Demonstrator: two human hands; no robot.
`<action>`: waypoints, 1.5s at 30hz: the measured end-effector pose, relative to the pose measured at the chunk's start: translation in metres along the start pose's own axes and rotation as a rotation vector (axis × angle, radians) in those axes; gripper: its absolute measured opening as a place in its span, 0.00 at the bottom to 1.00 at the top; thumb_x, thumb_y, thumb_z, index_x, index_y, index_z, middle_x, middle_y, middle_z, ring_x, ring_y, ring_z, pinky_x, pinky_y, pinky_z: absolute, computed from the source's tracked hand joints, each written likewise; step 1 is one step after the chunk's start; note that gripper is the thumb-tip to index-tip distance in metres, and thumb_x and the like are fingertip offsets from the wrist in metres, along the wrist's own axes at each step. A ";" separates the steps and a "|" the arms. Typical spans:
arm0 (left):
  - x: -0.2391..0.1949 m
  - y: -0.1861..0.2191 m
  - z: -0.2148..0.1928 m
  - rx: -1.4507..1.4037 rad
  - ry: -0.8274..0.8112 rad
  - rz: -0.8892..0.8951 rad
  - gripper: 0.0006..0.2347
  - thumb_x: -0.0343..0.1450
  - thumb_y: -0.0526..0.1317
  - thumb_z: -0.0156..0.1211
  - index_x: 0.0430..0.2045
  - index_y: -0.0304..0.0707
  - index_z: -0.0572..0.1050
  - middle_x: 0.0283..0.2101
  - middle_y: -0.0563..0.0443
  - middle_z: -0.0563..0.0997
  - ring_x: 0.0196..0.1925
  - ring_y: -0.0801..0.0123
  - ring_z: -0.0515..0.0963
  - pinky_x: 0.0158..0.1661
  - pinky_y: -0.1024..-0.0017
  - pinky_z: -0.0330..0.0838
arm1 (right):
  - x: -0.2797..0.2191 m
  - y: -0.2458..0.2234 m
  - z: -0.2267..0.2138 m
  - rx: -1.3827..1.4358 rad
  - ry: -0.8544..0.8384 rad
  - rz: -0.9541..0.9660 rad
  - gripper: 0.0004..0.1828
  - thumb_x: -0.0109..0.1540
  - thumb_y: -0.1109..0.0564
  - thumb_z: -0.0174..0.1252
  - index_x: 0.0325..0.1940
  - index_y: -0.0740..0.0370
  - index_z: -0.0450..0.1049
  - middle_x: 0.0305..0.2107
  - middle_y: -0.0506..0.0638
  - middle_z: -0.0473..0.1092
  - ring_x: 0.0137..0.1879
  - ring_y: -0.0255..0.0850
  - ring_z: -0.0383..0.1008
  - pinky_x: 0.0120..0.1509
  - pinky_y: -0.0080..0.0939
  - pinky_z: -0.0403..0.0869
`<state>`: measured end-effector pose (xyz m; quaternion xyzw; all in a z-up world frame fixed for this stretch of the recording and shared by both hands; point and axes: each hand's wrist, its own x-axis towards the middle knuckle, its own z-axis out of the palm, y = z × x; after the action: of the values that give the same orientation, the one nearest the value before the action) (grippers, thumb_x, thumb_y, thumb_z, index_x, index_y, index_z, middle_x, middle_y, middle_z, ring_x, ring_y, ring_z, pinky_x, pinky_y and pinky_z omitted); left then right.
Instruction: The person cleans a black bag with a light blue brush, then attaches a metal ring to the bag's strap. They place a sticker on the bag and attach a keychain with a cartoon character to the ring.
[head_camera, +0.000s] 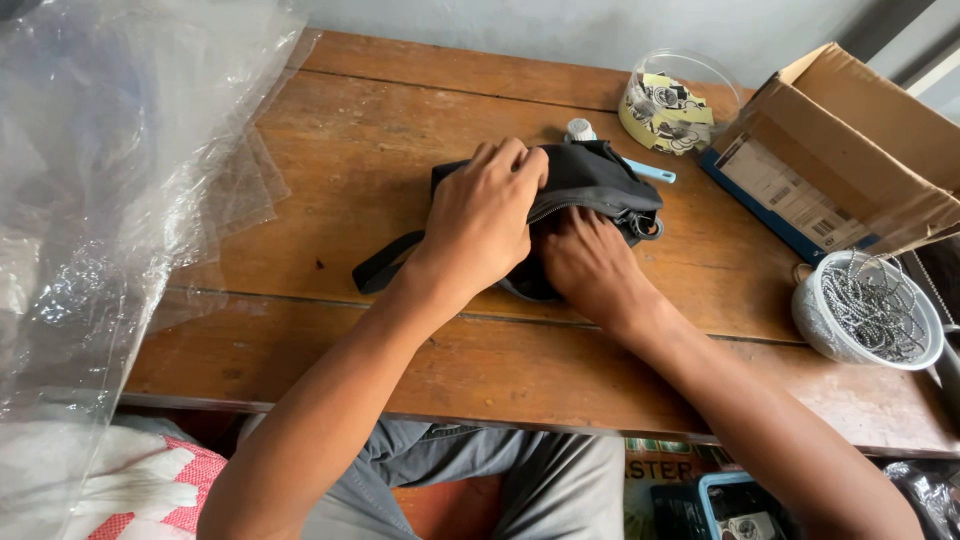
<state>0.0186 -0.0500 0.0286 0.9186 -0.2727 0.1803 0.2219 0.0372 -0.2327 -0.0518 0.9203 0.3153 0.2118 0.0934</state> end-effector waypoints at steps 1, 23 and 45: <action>-0.001 0.002 0.000 -0.001 -0.002 0.002 0.12 0.63 0.26 0.60 0.36 0.40 0.69 0.41 0.45 0.74 0.49 0.45 0.78 0.40 0.47 0.80 | -0.001 0.002 0.003 0.001 -0.001 0.003 0.13 0.60 0.58 0.52 0.27 0.65 0.80 0.26 0.61 0.71 0.36 0.62 0.74 0.35 0.56 0.71; -0.010 0.005 -0.035 -0.054 -0.348 0.123 0.22 0.65 0.46 0.65 0.54 0.41 0.79 0.42 0.43 0.73 0.49 0.47 0.74 0.49 0.51 0.70 | -0.006 0.001 0.006 0.340 -0.066 -0.065 0.12 0.63 0.54 0.48 0.40 0.63 0.74 0.28 0.60 0.73 0.34 0.63 0.77 0.33 0.61 0.75; 0.000 -0.008 0.034 0.354 -0.616 0.002 0.31 0.78 0.60 0.24 0.77 0.48 0.42 0.80 0.50 0.34 0.80 0.45 0.29 0.76 0.52 0.28 | -0.008 0.044 -0.066 0.456 0.137 -0.085 0.35 0.72 0.45 0.47 0.80 0.65 0.54 0.73 0.63 0.57 0.78 0.60 0.54 0.71 0.59 0.62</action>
<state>0.0302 -0.0611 -0.0019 0.9538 -0.2923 -0.0607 -0.0334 0.0259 -0.2693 0.0175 0.8871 0.3989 0.1929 -0.1297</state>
